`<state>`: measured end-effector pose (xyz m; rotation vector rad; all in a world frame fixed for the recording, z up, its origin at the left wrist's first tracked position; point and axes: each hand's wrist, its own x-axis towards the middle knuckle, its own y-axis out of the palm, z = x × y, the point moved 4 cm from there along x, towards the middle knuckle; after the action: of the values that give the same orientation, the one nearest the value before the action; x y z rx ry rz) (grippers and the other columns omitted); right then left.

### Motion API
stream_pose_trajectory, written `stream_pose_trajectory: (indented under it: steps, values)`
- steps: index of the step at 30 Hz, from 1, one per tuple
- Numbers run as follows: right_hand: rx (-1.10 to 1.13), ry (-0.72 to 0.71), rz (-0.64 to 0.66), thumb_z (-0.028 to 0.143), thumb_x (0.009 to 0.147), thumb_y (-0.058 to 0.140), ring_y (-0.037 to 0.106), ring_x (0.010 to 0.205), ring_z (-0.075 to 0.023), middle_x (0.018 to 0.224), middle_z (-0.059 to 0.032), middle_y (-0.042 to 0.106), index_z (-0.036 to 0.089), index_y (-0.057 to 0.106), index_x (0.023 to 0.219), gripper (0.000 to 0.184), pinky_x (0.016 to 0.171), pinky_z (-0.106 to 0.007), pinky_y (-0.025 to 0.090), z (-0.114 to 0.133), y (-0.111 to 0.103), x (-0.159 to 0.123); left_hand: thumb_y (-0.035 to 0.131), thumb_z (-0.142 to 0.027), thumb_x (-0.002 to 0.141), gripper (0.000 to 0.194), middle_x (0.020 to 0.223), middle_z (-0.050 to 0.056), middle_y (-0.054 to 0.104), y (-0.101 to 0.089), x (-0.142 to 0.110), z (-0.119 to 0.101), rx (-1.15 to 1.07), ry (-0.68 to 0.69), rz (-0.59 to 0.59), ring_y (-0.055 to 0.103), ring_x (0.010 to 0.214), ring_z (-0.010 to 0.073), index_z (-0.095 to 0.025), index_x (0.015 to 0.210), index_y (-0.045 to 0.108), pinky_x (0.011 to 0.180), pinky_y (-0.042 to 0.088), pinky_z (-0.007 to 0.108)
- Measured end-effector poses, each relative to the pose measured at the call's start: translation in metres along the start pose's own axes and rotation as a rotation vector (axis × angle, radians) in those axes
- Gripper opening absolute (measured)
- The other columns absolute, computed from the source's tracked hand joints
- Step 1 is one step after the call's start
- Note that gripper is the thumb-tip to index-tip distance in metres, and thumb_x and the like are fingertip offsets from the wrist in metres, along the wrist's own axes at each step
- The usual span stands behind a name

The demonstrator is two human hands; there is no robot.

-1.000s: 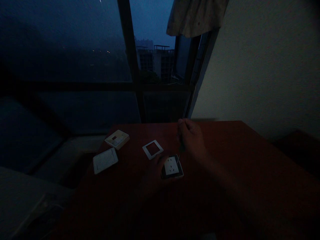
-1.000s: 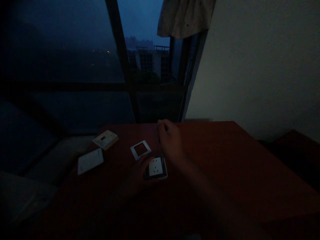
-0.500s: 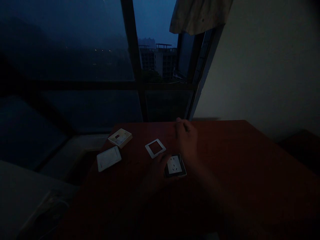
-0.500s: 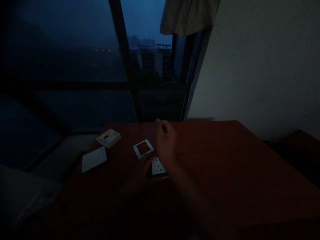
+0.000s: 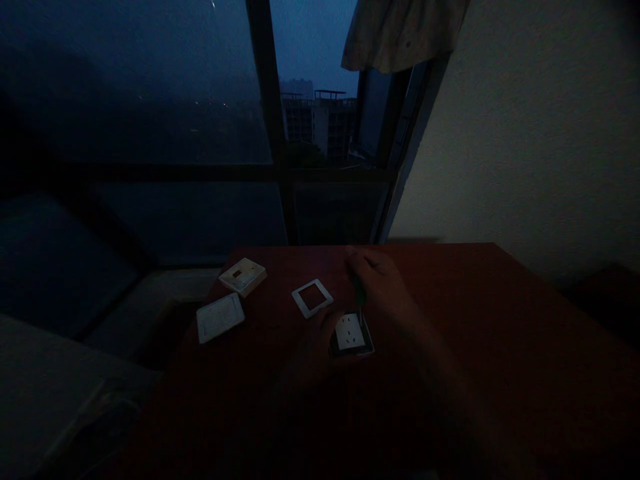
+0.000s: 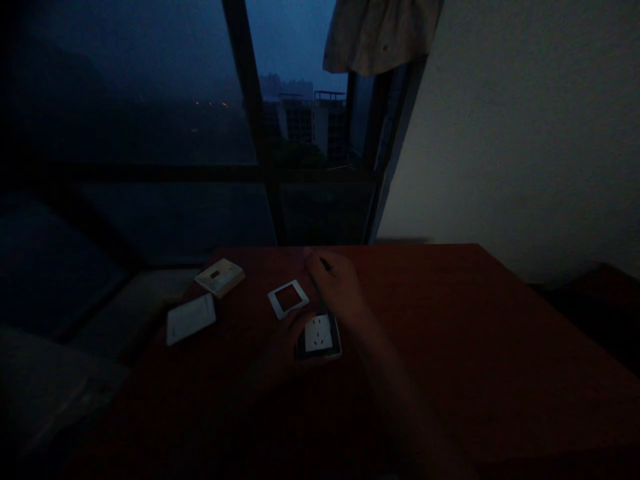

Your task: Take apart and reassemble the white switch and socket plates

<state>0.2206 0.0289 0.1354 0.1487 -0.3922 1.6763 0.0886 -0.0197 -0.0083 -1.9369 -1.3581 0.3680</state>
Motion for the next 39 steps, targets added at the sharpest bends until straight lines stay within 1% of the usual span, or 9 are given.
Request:
stream_pose_trajectory:
  steps: [3,7,12,15,20,23,28,33,39]
  values:
    - [-0.093,-0.016,-0.129,0.041,0.087,0.048,0.057,0.072,-0.0153,0.072,-0.0003,0.060,0.021,0.060,0.071,0.029,0.062,-0.024,0.044,0.008,0.005,-0.008,0.074,-0.050,0.069,0.082,0.142,0.009,0.035,0.000,0.000,0.000,0.001,0.000,0.017,0.036,0.130,0.0310,-0.027,0.138,0.038,0.107,0.033,0.047]
    - [0.096,0.058,-0.386,0.044,0.089,0.043,0.045,0.050,-0.0106,0.056,0.0041,0.047,0.021,0.053,0.066,0.034,0.046,-0.021,0.034,-0.004,-0.004,-0.017,0.076,-0.050,0.068,0.084,0.143,0.010,0.034,-0.001,0.000,0.001,0.007,-0.027,0.048,0.036,0.130,0.0306,-0.026,0.138,0.037,0.106,0.034,0.046]
    - [0.321,0.177,0.302,0.046,0.083,0.051,0.035,0.038,-0.0079,0.046,0.0085,0.039,0.021,0.051,0.066,0.031,0.040,-0.021,0.031,-0.014,-0.001,-0.008,0.074,-0.053,0.069,0.082,0.143,0.010,0.035,-0.004,0.001,-0.006,0.001,-0.004,0.018,0.035,0.131,0.0302,-0.026,0.137,0.038,0.108,0.032,0.045]
    - [0.105,0.045,0.224,0.043,0.089,0.040,0.046,0.046,-0.0102,0.054,0.0048,0.048,0.021,0.054,0.072,0.031,0.047,-0.022,0.037,-0.006,-0.013,0.000,0.073,-0.054,0.069,0.082,0.143,0.010,0.035,-0.005,0.001,-0.005,0.003,-0.013,0.019,0.034,0.131,0.0310,-0.025,0.137,0.038,0.108,0.032,0.046]
    - [-1.023,-0.094,0.000,0.044,0.091,0.038,0.058,0.060,-0.0188,0.068,-0.0065,0.063,0.020,0.063,0.076,0.037,0.055,-0.030,0.037,0.024,-0.023,0.002,0.073,-0.052,0.070,0.081,0.145,0.010,0.032,-0.002,-0.001,0.001,0.015,-0.035,0.035,0.033,0.132,0.0325,-0.025,0.138,0.038,0.107,0.033,0.048]
    - [-1.353,-0.068,0.115,0.047,0.092,0.036,0.061,0.059,-0.0227,0.068,-0.0117,0.066,0.018,0.065,0.076,0.044,0.053,-0.031,0.036,0.039,-0.023,-0.001,0.074,-0.050,0.069,0.081,0.144,0.010,0.035,-0.002,-0.001,0.002,0.014,-0.028,0.028,0.035,0.131,0.0317,-0.025,0.137,0.039,0.107,0.034,0.046]
    - [-1.311,-0.167,0.471,0.032,0.094,0.038,0.066,0.072,-0.0240,0.085,-0.0115,0.071,0.019,0.064,0.096,0.030,0.058,-0.030,0.041,0.049,-0.030,0.004,0.073,-0.053,0.069,0.080,0.142,0.010,0.037,-0.005,0.001,-0.003,0.004,-0.003,0.016,0.037,0.129,0.0322,-0.025,0.136,0.040,0.106,0.034,0.046]
    - [-0.873,-0.259,0.755,0.017,0.088,0.044,0.061,0.099,-0.0188,0.116,-0.0066,0.065,0.021,0.058,0.115,0.030,0.080,-0.028,0.045,0.050,-0.037,0.004,0.072,-0.055,0.070,0.080,0.142,0.010,0.036,-0.007,0.002,-0.008,-0.002,0.020,0.019,0.036,0.130,0.0306,-0.024,0.136,0.040,0.107,0.034,0.044]
    - [-1.158,-0.195,0.499,0.030,0.093,0.041,0.065,0.085,-0.0215,0.100,-0.0091,0.070,0.018,0.058,0.112,0.028,0.072,-0.031,0.046,0.042,-0.029,-0.002,0.071,-0.056,0.070,0.081,0.144,0.010,0.033,-0.006,0.000,-0.006,0.002,-0.014,0.017,0.035,0.131,0.0317,-0.026,0.137,0.039,0.107,0.034,0.045]
